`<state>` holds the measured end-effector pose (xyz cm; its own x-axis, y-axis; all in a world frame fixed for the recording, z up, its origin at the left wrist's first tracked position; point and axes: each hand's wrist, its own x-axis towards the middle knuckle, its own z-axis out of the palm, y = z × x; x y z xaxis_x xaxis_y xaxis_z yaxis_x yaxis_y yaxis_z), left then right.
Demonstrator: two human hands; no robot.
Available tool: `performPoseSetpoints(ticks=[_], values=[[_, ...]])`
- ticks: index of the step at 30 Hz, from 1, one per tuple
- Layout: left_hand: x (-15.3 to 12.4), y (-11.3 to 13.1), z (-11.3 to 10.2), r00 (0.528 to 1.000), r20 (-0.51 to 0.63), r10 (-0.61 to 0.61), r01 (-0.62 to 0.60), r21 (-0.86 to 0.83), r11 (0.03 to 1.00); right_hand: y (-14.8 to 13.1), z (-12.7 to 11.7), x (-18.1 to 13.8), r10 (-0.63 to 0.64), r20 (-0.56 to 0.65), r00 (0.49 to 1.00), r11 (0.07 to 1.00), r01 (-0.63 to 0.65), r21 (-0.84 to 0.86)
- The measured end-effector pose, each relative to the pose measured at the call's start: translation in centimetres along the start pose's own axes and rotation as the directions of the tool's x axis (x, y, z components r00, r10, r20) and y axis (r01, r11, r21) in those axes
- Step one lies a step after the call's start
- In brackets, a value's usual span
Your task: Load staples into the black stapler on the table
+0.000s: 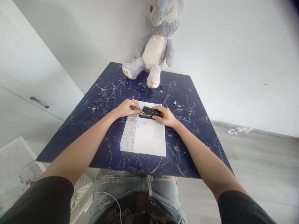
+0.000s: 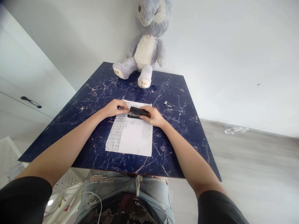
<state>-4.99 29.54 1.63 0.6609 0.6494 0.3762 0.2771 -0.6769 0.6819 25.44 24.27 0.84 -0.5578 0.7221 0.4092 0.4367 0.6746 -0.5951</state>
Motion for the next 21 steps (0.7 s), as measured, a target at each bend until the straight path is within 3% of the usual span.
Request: performPoseSetpoints(ticks=[21], values=[[-0.14,0.37,-0.21,0.997,0.08,0.025,-0.022,-0.029,0.999,0.25,0.04,-0.04,0.009,0.002,1.0,1.0,-0.009,0.004]])
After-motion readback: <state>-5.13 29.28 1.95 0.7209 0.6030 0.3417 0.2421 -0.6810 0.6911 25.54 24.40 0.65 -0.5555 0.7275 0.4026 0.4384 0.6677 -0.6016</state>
